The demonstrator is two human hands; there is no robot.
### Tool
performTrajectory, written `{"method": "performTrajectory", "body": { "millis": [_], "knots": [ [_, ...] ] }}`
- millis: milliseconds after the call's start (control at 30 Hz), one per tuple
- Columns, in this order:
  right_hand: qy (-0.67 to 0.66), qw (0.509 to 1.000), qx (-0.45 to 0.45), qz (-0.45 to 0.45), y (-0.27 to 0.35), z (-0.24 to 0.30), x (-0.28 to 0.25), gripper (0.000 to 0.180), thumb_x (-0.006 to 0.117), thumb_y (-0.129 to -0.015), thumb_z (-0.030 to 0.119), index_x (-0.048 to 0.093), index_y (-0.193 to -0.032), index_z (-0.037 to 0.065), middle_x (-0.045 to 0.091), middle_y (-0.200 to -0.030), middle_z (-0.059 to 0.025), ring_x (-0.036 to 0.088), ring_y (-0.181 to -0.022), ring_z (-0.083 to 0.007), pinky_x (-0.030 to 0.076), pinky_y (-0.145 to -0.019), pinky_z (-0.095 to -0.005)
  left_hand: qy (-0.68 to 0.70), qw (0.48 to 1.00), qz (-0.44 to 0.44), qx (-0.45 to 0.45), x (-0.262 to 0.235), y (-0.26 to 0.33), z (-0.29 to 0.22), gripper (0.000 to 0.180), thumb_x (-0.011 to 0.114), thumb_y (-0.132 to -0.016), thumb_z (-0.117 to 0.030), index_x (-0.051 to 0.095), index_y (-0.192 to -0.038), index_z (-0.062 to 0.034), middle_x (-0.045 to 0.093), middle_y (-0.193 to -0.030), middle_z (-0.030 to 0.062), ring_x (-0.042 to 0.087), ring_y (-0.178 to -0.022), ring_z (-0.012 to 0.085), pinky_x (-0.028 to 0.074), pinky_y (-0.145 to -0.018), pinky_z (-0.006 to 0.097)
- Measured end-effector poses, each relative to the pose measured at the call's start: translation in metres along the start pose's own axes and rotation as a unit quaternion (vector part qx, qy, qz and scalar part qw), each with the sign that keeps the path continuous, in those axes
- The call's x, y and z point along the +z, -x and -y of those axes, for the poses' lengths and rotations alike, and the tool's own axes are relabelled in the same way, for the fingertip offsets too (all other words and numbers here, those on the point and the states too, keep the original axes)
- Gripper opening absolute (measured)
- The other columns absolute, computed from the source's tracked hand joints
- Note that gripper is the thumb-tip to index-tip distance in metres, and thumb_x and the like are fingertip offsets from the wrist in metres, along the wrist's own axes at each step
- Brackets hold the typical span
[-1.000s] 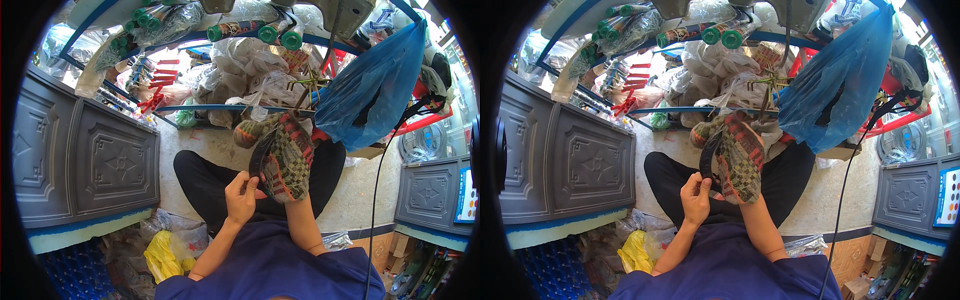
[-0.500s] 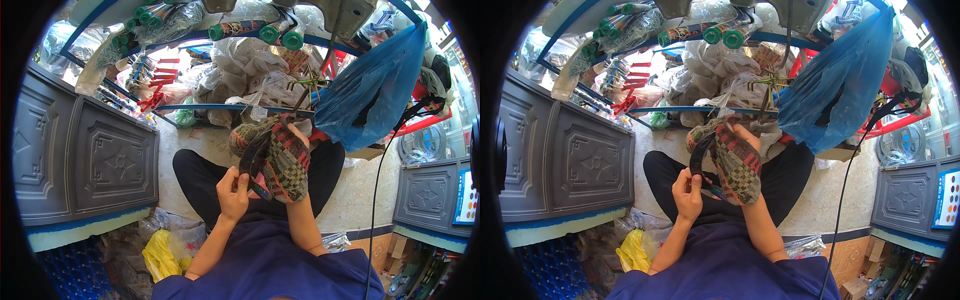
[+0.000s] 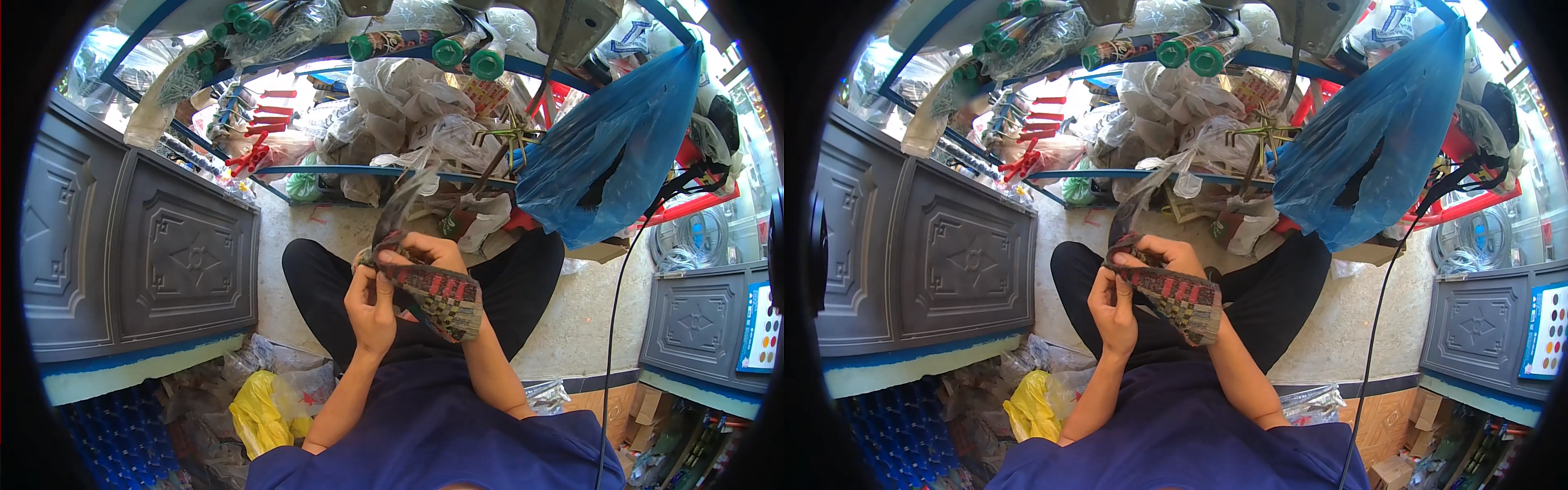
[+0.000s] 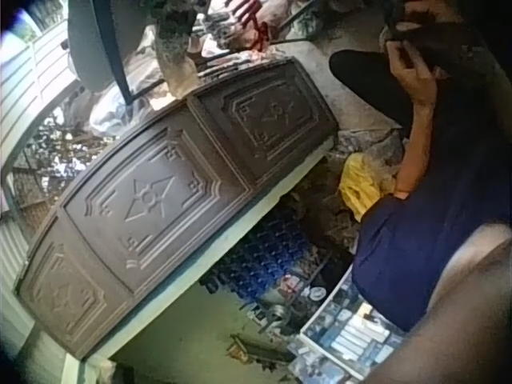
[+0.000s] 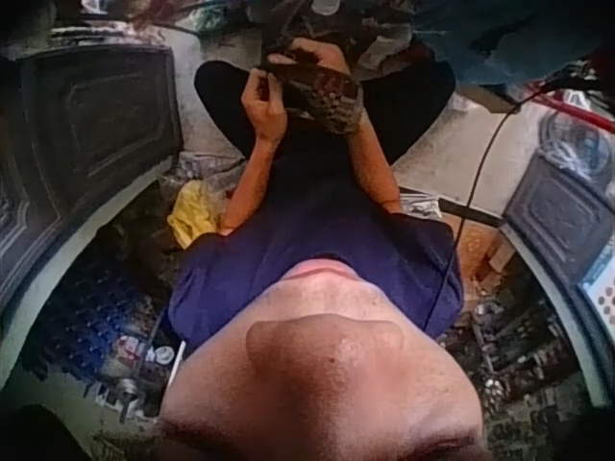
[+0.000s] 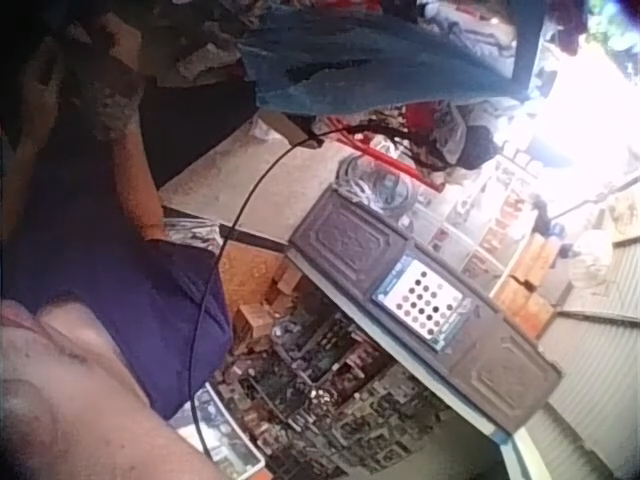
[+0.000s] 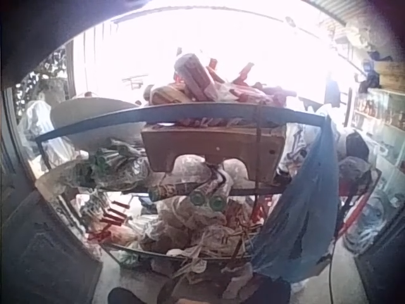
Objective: Replacing the handle of a hand sickle or similar curved blade tool using a piece of cloth.
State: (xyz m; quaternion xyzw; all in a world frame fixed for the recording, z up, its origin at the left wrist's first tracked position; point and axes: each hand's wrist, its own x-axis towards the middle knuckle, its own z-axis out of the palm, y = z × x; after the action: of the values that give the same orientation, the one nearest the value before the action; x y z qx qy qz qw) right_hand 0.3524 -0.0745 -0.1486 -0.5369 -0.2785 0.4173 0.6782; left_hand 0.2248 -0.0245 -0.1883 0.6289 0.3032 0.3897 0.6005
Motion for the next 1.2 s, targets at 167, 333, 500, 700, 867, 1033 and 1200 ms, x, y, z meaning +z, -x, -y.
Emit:
{"method": "performTrajectory", "body": {
  "millis": [167, 333, 500, 700, 867, 1033, 1200],
  "knots": [
    [-0.005, 0.999, -0.002, -0.052, -0.001, -0.007, -0.001, 0.019, 0.075, -0.09, 0.02, 0.07, -0.092, 0.002, 0.063, -0.077, 0.0026, 0.053, -0.066, -0.0013, 0.04, -0.057, -0.0184, 0.059, 0.998, 0.013, -0.03, 0.006, -0.004, -0.002, 0.024, 0.051, -0.106, -0.025, 0.056, -0.1, -0.002, 0.056, -0.093, -0.0006, 0.05, -0.083, 0.0046, 0.039, -0.071, 0.02],
    [-0.392, 0.905, -0.057, -0.154, -0.007, -0.007, -0.017, 0.01, 0.059, -0.098, 0.007, 0.062, -0.106, 0.003, 0.069, -0.088, -0.0031, 0.067, -0.071, -0.0097, 0.058, -0.065, -0.023, -0.008, 0.968, 0.19, -0.163, -0.004, -0.001, 0.019, 0.037, 0.045, -0.107, -0.034, 0.061, -0.105, -0.0002, 0.064, -0.089, 0.0036, 0.06, -0.08, 0.0095, 0.048, -0.075, 0.025],
    [-0.175, 0.967, -0.126, -0.138, -0.006, -0.014, -0.017, 0.013, 0.062, -0.098, 0.01, 0.063, -0.108, 0.002, 0.064, -0.087, 0.0014, 0.057, -0.07, -0.0026, 0.047, -0.063, -0.0172, 0.133, 0.914, 0.261, -0.281, -0.007, 0.003, 0.019, 0.057, 0.032, -0.109, -0.043, 0.062, -0.086, -0.0006, 0.061, -0.07, 0.0041, 0.058, -0.069, 0.0083, 0.048, -0.063, 0.028],
    [0.044, 0.993, -0.049, -0.101, -0.002, -0.037, 0.006, 0.025, 0.066, -0.096, 0.025, 0.063, -0.105, 0.002, 0.064, -0.088, -0.0027, 0.056, -0.075, -0.0083, 0.046, -0.07, -0.0245, 0.008, 0.988, 0.103, -0.111, 0.012, -0.02, 0.029, 0.061, 0.028, -0.11, -0.041, 0.062, -0.08, -0.0005, 0.061, -0.067, 0.0056, 0.058, -0.058, 0.0091, 0.045, -0.051, 0.027],
    [0.177, 0.984, 0.007, -0.016, -0.003, -0.045, -0.004, 0.026, 0.058, -0.102, 0.028, 0.056, -0.104, 0.002, 0.06, -0.088, -0.0032, 0.056, -0.081, -0.0077, 0.047, -0.072, -0.024, 0.153, 0.96, 0.081, -0.218, 0.01, -0.03, 0.008, 0.068, 0.02, -0.107, -0.052, 0.058, -0.124, 0.0018, 0.065, -0.111, 0.0093, 0.062, -0.103, 0.0138, 0.052, -0.086, 0.027],
    [0.115, 0.992, -0.03, -0.048, -0.008, -0.042, -0.001, 0.039, 0.052, -0.102, 0.039, 0.058, -0.107, 0.001, 0.063, -0.086, -0.0064, 0.057, -0.078, -0.0135, 0.046, -0.07, -0.029, -0.011, 0.983, 0.052, -0.175, -0.009, -0.018, 0.042, 0.058, 0.032, -0.107, -0.048, 0.064, -0.111, 0.0003, 0.068, -0.099, 0.0096, 0.065, -0.09, 0.0141, 0.052, -0.075, 0.025],
    [0.029, 0.999, 0.03, -0.029, -0.006, -0.046, -0.003, 0.039, 0.049, -0.104, 0.039, 0.057, -0.112, 0.002, 0.058, -0.083, -0.0018, 0.051, -0.074, -0.0091, 0.044, -0.068, -0.026, 0.014, 0.983, -0.122, -0.133, -0.047, -0.041, 0.016, 0.04, 0.055, -0.101, -0.024, 0.048, -0.064, -0.0118, 0.039, -0.054, -0.0047, 0.031, -0.044, 0.0046, 0.026, -0.042, 0.024]
  ]
}}
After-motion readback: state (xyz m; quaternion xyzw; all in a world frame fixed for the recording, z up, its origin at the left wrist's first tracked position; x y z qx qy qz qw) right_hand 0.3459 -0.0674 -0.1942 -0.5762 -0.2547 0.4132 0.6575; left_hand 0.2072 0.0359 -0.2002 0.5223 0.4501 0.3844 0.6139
